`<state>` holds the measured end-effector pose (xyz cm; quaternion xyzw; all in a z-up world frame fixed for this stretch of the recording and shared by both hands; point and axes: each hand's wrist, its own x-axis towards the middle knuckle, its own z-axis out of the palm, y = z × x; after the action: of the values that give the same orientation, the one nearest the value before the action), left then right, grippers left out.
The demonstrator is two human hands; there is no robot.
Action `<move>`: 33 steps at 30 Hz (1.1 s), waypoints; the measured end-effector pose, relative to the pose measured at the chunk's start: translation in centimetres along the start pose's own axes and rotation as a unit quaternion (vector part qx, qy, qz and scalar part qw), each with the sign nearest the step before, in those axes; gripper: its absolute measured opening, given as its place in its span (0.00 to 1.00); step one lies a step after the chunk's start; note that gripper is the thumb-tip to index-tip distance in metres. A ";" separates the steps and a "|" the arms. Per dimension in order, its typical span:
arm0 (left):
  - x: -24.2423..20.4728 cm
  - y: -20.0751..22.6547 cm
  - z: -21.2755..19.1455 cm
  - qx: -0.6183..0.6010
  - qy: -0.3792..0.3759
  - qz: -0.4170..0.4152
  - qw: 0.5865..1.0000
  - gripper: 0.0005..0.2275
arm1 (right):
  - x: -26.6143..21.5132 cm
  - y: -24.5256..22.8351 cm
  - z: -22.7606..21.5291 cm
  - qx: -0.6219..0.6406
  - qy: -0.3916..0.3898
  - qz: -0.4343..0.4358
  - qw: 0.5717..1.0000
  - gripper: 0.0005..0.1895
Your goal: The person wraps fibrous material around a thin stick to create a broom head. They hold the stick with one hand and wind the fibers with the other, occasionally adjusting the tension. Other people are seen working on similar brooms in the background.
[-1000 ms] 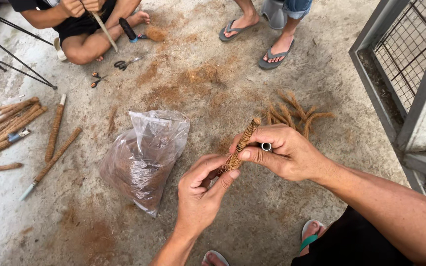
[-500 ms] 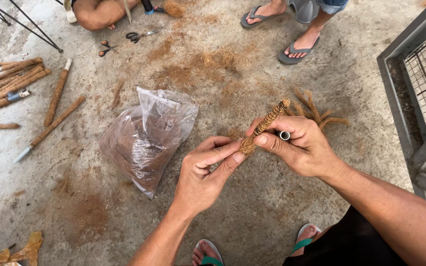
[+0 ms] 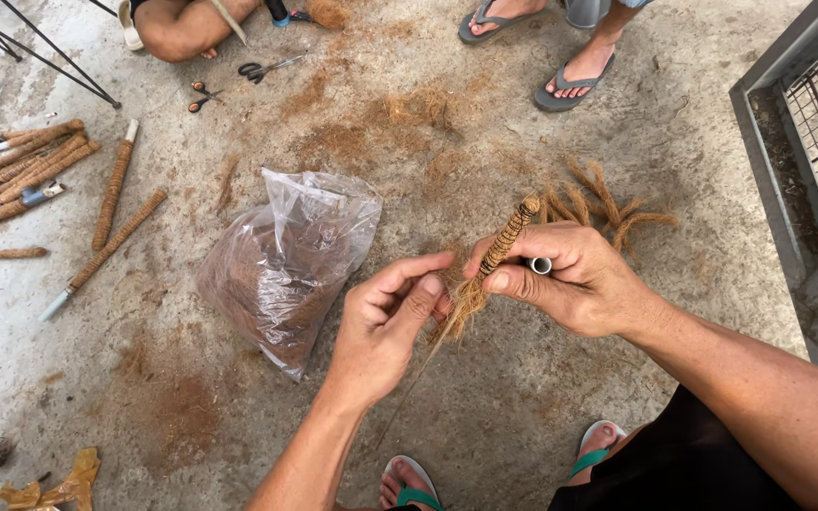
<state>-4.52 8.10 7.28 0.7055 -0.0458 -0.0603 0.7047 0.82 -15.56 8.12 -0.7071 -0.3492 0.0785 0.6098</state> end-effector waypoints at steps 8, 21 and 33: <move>0.1 -0.5 0.3 -0.098 -0.107 -0.034 0.989 0.13 | -0.2 0.2 -0.4 0.018 -0.013 -0.017 1.000 0.11; -0.6 -0.4 -0.6 -0.230 -0.298 -0.090 0.922 0.15 | -0.6 0.1 -0.8 0.055 -0.056 -0.057 0.995 0.08; -0.7 0.7 -0.5 -0.204 -0.258 -0.123 0.936 0.18 | -0.8 0.3 -0.9 0.076 -0.044 -0.024 0.996 0.09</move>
<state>-5.17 8.66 7.95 0.5072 -0.1256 -0.3343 0.7843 0.89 -16.76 7.79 -0.6457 -0.3856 0.1215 0.6478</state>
